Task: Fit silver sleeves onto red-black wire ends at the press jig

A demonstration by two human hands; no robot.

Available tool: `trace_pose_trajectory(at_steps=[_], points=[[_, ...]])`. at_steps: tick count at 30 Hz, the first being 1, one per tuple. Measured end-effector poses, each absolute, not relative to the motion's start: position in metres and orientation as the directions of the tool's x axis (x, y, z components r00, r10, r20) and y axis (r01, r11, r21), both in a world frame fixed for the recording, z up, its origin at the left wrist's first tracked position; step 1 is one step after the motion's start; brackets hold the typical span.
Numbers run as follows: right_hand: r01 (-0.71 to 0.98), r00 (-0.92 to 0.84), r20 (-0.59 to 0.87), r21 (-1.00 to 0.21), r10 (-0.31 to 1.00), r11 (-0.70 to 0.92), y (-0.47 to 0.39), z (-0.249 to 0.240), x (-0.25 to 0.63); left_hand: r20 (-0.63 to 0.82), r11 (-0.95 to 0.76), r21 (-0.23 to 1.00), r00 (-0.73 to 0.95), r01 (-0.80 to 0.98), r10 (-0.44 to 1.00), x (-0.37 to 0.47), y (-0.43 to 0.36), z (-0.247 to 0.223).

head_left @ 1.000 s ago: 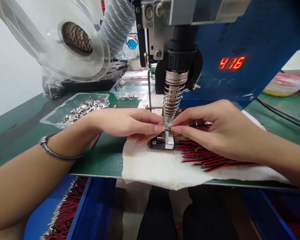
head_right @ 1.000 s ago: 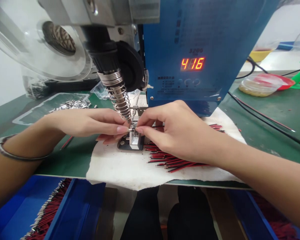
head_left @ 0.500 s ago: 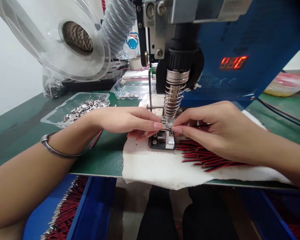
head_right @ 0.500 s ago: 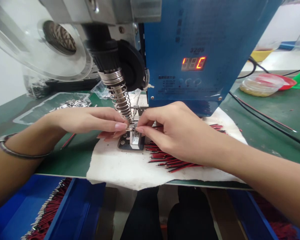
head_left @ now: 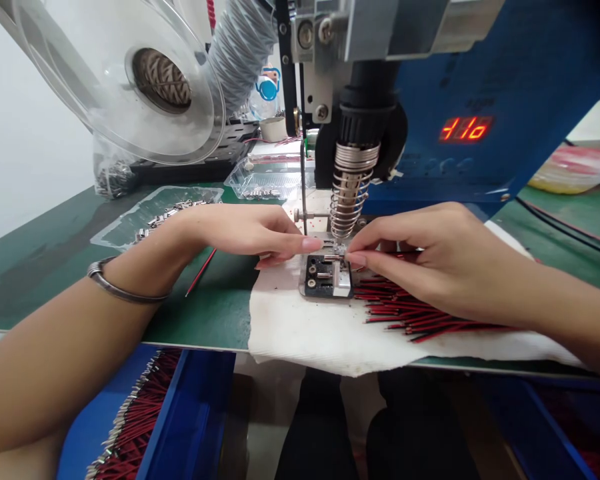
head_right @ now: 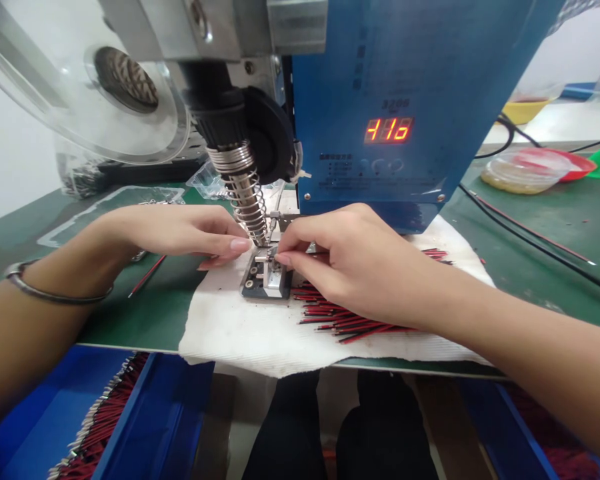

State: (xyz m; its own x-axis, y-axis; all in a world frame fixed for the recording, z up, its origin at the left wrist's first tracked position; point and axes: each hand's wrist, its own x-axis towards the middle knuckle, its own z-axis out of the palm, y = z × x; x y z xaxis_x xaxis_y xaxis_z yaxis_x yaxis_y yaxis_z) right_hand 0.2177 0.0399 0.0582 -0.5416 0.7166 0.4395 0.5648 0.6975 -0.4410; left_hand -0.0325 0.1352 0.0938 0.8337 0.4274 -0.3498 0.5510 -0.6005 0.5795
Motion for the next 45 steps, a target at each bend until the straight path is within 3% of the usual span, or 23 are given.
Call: trace_pose_trajectory(at_steps=[3, 6, 9, 16, 23, 45], points=[[0.571, -0.54, 0.437, -0.438, 0.719, 0.695, 0.0399, 0.0595, 0.2168, -0.318, -0.625, 0.448, 0.768, 0.639, 0.556, -0.0345, 0.1374, 0.0933], [0.576, -0.528, 0.435, -0.448, 0.73, 0.684, 0.0406, 0.0607, 0.217, -0.16, -0.683, 0.356, 0.761, 0.638, 0.628, -0.0358, 0.1389, 0.0916], [0.578, -0.529, 0.428, -0.451, 0.733, 0.68, 0.0413, 0.0607, 0.2182, -0.005, -0.729, 0.344, 0.777, 0.593, 0.63, -0.036, 0.1399, 0.089], [0.584, -0.54, 0.425, -0.432, 0.727, 0.687, 0.0398, 0.0601, 0.219, 0.146, -0.815, 0.257, 0.813, 0.519, 0.564, -0.0345, 0.14, 0.0857], [0.58, -0.539, 0.428, -0.437, 0.726, 0.688, 0.0403, 0.0591, 0.2186, 0.13, -0.808, 0.165, 0.799, 0.566, 0.587, -0.0318, 0.1349, 0.0889], [0.588, -0.534, 0.42, -0.44, 0.734, 0.679, 0.0396, 0.0619, 0.2182, 0.135, -0.83, 0.21, 0.826, 0.516, 0.547, -0.0332, 0.1354, 0.0881]])
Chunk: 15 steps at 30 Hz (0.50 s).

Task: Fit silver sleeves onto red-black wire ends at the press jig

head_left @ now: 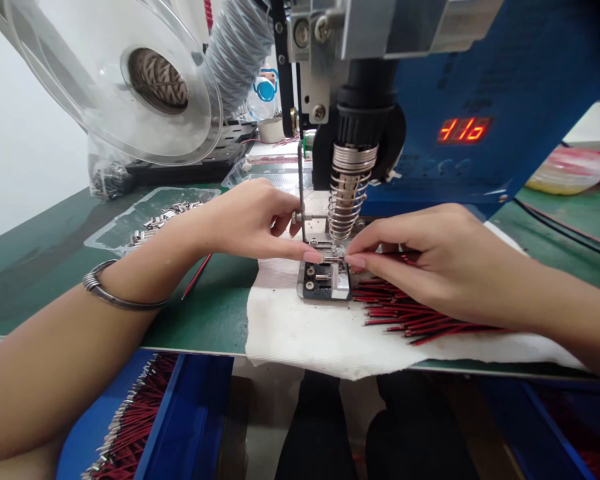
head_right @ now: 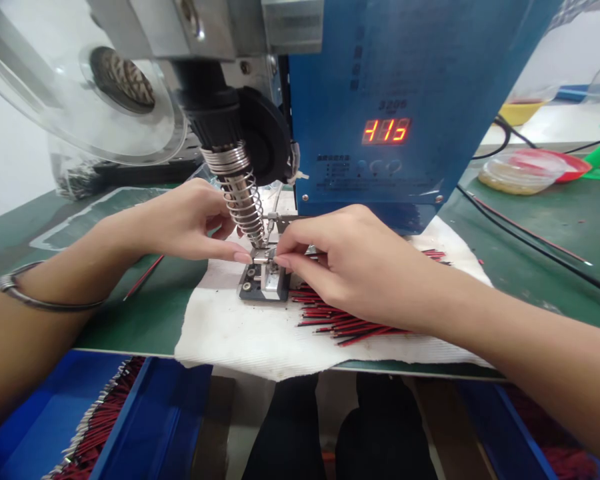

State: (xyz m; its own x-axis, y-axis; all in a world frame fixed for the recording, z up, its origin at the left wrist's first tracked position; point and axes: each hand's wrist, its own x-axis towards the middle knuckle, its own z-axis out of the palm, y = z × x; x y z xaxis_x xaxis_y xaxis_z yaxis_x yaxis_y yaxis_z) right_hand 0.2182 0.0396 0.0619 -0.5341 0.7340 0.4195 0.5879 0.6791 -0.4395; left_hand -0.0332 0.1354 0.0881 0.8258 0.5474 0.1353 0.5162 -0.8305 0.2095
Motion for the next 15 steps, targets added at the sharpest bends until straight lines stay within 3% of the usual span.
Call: trace_pose_trajectory(at_steps=[15], points=[[0.588, -0.532, 0.408, -0.453, 0.742, 0.671, 0.0397, 0.0622, 0.216, 0.15, -0.843, 0.226, 0.838, 0.487, 0.525, -0.0338, 0.1362, 0.0885]])
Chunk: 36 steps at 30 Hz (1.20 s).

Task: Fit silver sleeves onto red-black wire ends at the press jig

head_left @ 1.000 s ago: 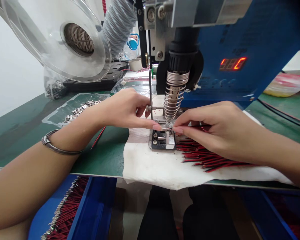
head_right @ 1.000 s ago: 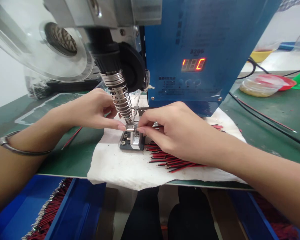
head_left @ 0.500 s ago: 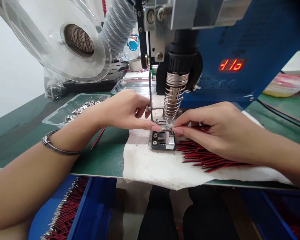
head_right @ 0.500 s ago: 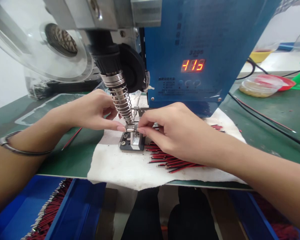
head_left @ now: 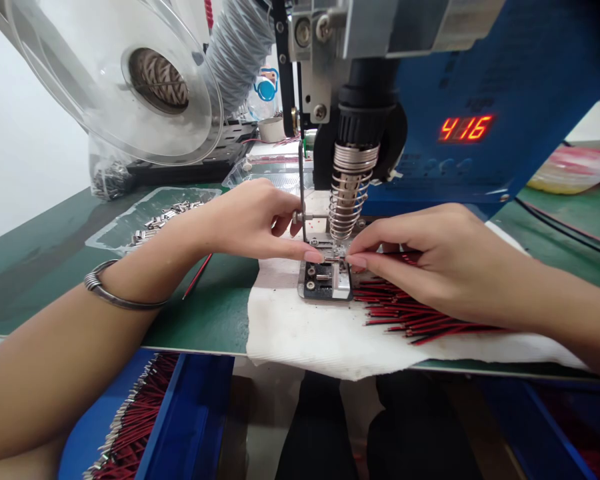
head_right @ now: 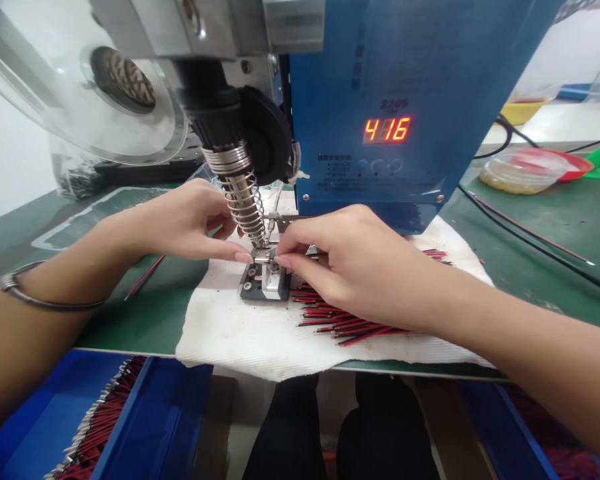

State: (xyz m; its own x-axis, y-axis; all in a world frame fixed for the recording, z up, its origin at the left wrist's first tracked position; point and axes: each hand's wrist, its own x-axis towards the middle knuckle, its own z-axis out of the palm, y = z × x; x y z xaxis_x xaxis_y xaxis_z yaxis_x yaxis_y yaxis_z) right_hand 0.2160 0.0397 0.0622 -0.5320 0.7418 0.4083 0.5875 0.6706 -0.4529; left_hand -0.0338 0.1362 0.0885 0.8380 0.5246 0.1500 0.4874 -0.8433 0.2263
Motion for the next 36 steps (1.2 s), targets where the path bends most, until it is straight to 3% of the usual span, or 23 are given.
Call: trace_pose_trajectory(at_steps=[25, 36], points=[[0.59, -0.53, 0.405, -0.454, 0.745, 0.667, 0.0392, 0.0632, 0.2154, 0.214, -0.872, 0.208, 0.85, 0.443, 0.482, -0.0342, 0.1377, 0.0863], [0.588, -0.542, 0.421, -0.428, 0.727, 0.686, 0.04, 0.0619, 0.217, 0.169, -0.854, 0.193, 0.841, 0.483, 0.514, -0.0337, 0.1367, 0.0879]])
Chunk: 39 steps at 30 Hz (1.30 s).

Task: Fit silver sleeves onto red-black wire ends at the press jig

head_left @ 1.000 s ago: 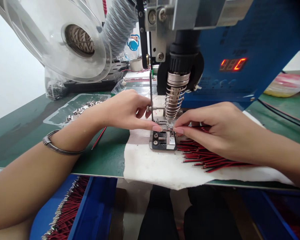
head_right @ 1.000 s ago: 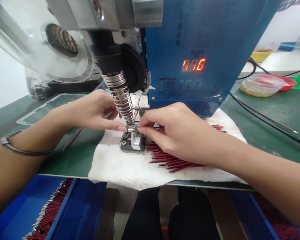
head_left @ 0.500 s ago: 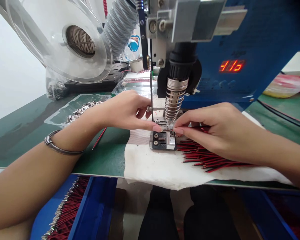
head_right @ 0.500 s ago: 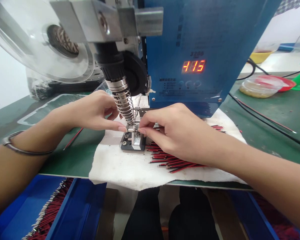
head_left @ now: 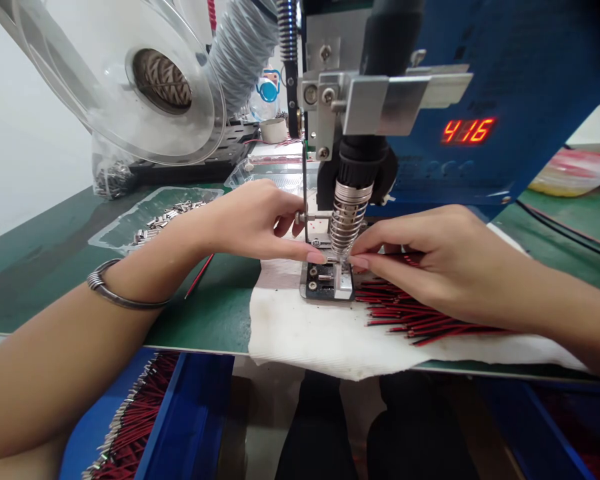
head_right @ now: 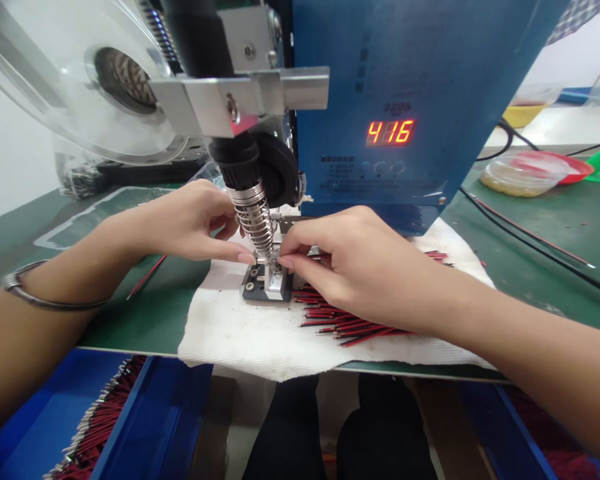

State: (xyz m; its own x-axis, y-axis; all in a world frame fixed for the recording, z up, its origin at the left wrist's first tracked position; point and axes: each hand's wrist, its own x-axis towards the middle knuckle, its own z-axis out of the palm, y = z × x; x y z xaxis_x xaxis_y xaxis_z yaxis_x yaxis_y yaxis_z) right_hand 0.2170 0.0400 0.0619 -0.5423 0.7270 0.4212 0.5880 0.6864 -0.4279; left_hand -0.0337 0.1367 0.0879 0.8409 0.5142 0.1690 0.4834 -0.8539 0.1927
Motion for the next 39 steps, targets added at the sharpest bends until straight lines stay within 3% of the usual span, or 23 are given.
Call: trace_pose_trajectory(at_steps=[18, 39], points=[[0.55, -0.583, 0.51, -0.325, 0.632, 0.769, 0.042, 0.058, 0.22, 0.161, -0.851, 0.188, 0.84, 0.49, 0.519, -0.034, 0.136, 0.087], [0.551, -0.614, 0.658, -0.04, 0.437, 0.834, 0.041, 0.049, 0.222, 0.125, -0.835, 0.193, 0.831, 0.516, 0.542, -0.033, 0.135, 0.089]])
